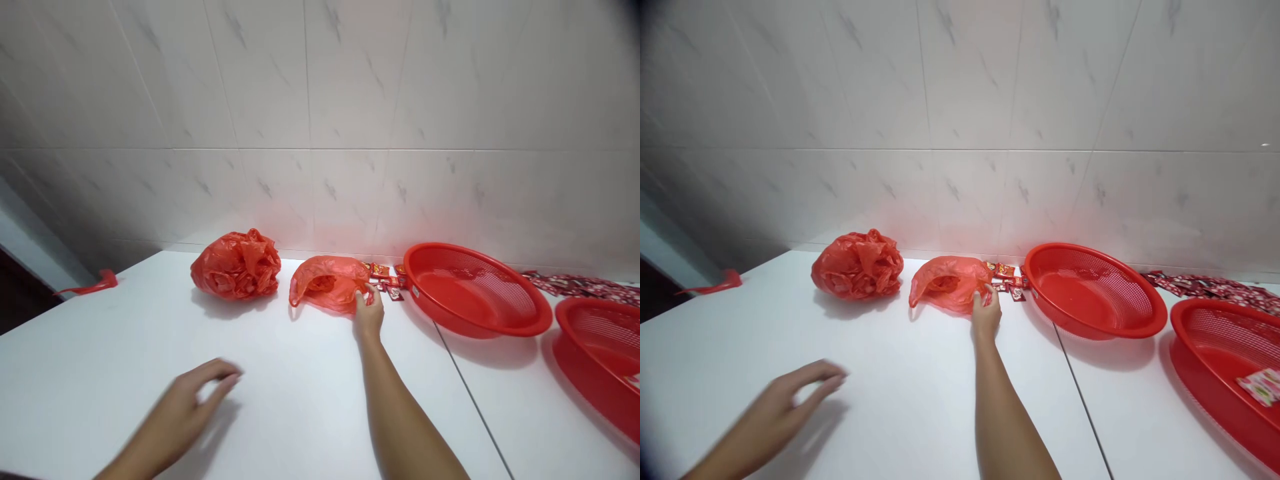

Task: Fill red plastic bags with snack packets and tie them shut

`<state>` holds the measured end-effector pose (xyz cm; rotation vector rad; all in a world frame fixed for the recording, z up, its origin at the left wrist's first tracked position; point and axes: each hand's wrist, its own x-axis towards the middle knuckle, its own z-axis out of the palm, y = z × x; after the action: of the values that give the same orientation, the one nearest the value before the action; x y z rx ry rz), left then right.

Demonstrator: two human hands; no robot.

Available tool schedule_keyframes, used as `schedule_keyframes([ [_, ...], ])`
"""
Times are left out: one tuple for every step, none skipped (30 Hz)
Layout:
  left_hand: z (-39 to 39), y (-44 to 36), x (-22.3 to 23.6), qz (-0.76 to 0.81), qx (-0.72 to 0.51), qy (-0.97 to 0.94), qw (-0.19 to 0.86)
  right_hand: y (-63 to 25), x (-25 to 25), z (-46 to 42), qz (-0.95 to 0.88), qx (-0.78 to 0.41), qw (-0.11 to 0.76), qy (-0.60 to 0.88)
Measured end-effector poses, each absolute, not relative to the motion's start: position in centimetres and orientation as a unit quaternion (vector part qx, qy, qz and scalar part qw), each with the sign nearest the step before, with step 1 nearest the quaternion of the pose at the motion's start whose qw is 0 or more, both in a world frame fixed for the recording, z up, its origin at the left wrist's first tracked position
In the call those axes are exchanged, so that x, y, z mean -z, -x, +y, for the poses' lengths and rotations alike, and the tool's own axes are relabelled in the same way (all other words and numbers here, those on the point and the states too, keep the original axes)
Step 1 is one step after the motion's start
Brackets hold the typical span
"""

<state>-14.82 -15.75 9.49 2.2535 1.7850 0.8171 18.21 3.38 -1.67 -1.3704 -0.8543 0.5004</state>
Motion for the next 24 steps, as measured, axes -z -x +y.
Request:
schedule_keyframes([
  [-14.1, 12.8, -8.8, 0.551, -0.26, -0.789, 0.082, -18.1, 1.4, 3.1, -0.391, -0.221, 0.66, 0.602],
  [-12.0, 10.4, -8.0, 0.5, -0.252, -0.825, 0.077, -18.1, 1.2, 2.8, -0.41, -0.221, 0.652, 0.598],
  [-9.6, 7.9, -7.1, 0.476, -0.25, -0.842, 0.05, -18.0, 1.0, 2.4, -0.436, -0.22, 0.639, 0.594],
  [-7.2, 5.5, -6.3, 0.477, -0.237, -0.847, 0.009, -17.9, 0.7, 2.1, -0.464, -0.217, 0.623, 0.591],
  [-4.7, 3.4, -5.7, 0.493, -0.21, -0.844, -0.025, -17.9, 0.6, 1.8, -0.491, -0.209, 0.607, 0.589],
  [-2.3, 1.6, -5.4, 0.508, -0.209, -0.835, -0.04, -17.8, 0.5, 1.6, -0.514, -0.198, 0.593, 0.588],
  [-0.1, 0.4, -5.3, 0.518, -0.214, -0.826, -0.05, -17.8, 0.4, 1.5, -0.531, -0.187, 0.582, 0.586],
  [1.8, -0.3, -5.4, 0.528, -0.219, -0.818, -0.06, -17.8, 0.4, 1.5, -0.545, -0.176, 0.575, 0.584],
  [3.5, -0.7, -5.8, 0.539, -0.225, -0.809, -0.067, -17.8, 0.5, 1.6, -0.555, -0.168, 0.572, 0.58],
  [4.9, -0.7, -6.3, 0.549, -0.23, -0.8, -0.073, -17.8, 0.6, 1.7, -0.563, -0.163, 0.571, 0.574],
  [5.9, -0.4, -6.8, 0.559, -0.235, -0.791, -0.077, -17.8, 0.7, 1.9, -0.57, -0.159, 0.574, 0.567],
  [6.7, -0.1, -7.4, 0.567, -0.24, -0.784, -0.081, -17.7, 0.8, 2.2, -0.574, -0.155, 0.579, 0.559],
  [7.1, 0.2, -8.0, 0.572, -0.248, -0.778, -0.084, -17.6, 1.0, 2.5, -0.577, -0.152, 0.585, 0.549],
  [7.1, 0.5, -8.5, 0.574, -0.258, -0.772, -0.088, -17.5, 1.1, 2.7, -0.58, -0.151, 0.589, 0.543],
  [6.9, 0.7, -8.9, 0.573, -0.272, -0.767, -0.093, -17.4, 1.2, 3.0, -0.581, -0.152, 0.589, 0.541],
  [6.4, 0.8, -9.1, 0.572, -0.289, -0.761, -0.098, -17.3, 1.2, 3.3, -0.579, -0.156, 0.586, 0.546],
  [5.8, 0.9, -9.1, 0.57, -0.306, -0.755, -0.103, -17.2, 1.2, 3.5, -0.571, -0.161, 0.581, 0.557],
  [4.9, 1.0, -9.0, 0.568, -0.321, -0.75, -0.105, -17.2, 1.2, 3.6, -0.559, -0.167, 0.577, 0.572],
  [4.0, 1.0, -8.7, 0.566, -0.333, -0.746, -0.106, -17.1, 1.1, 3.7, -0.543, -0.17, 0.574, 0.589],
  [3.0, 1.1, -8.2, 0.565, -0.342, -0.743, -0.105, -17.2, 1.0, 3.8, -0.527, -0.171, 0.573, 0.604],
  [1.9, 1.2, -7.5, 0.565, -0.351, -0.739, -0.105, -17.2, 0.9, 3.7, -0.514, -0.17, 0.573, 0.615],
  [0.8, 1.3, -6.8, 0.564, -0.361, -0.735, -0.11, -17.3, 0.8, 3.6, -0.505, -0.17, 0.573, 0.623],
  [-0.3, 1.3, -5.9, 0.558, -0.369, -0.734, -0.118, -17.4, 0.7, 3.5, -0.501, -0.171, 0.573, 0.626],
  [-1.4, 1.4, -5.0, 0.546, -0.372, -0.74, -0.127, -17.5, 0.7, 3.3, -0.501, -0.173, 0.573, 0.625],
])
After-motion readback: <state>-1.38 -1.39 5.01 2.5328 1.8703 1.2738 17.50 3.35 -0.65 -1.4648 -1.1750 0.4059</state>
